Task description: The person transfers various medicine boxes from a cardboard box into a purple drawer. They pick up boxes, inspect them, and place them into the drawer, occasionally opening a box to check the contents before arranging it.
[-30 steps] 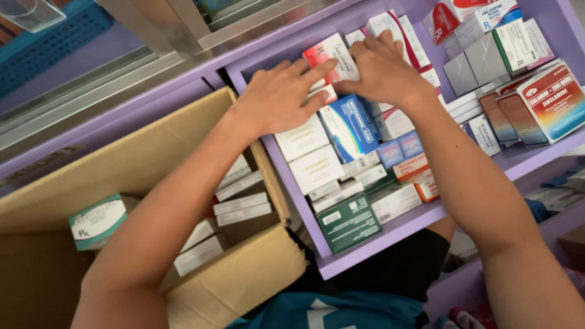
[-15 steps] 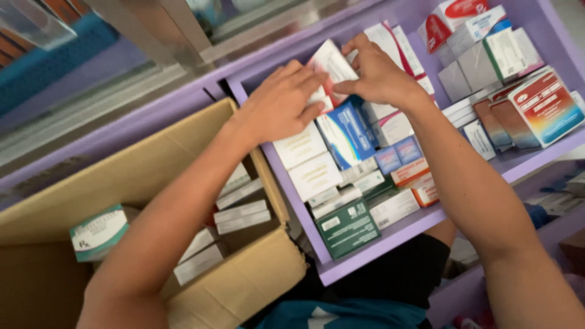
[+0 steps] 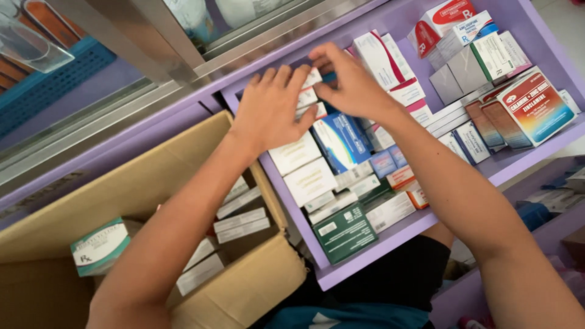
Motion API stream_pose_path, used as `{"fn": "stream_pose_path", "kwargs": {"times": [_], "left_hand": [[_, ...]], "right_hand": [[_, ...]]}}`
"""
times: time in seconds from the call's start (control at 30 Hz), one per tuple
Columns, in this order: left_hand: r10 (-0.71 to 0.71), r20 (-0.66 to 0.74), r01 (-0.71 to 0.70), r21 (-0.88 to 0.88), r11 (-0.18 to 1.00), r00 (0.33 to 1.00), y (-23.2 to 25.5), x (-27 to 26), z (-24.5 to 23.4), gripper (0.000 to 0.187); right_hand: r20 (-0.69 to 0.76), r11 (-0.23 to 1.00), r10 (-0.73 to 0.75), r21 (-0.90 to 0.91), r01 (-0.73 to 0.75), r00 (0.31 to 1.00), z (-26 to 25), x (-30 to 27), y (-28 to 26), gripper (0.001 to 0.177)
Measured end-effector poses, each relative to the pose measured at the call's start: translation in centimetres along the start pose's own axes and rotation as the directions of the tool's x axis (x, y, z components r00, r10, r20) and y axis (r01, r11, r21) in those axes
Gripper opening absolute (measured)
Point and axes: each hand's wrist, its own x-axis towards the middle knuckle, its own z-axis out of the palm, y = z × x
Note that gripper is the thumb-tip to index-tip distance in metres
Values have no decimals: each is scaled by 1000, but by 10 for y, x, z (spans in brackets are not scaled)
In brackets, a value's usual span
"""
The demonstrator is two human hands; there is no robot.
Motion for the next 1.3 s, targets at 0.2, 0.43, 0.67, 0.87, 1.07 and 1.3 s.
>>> {"fn": "stream_pose_path", "kwargs": {"times": [0.2,0.43,0.67,0.87,1.07,1.3], "left_hand": [[51,31,-57,240,969,998,6,-2,-9,50],[37,18,-38,89,995,999,-1,-6,-2,44],[6,14,-8,147,989,1000,-6,-7,8,40],[0,25,-3,145,989,1000,-5,-4,6,42],[-83,20,82,50,995,996,-2,2,7,45],[55,-107,-60,-48,997,993,-23,7,-33,38]], "right_hand": [[73,986,158,33,-161,985,3,0,0,25],[233,978,155,101,-182,960,-2,0,16,24],[291,958,251,59,-280,923,-6,3,-15,32],[345,894,278,248,-373,896,-5,2,4,31],[357,944,194,185,-273,914,-3,-2,-3,37],[130,990,28,-139,-9,991,2,4,-34,30]]}}
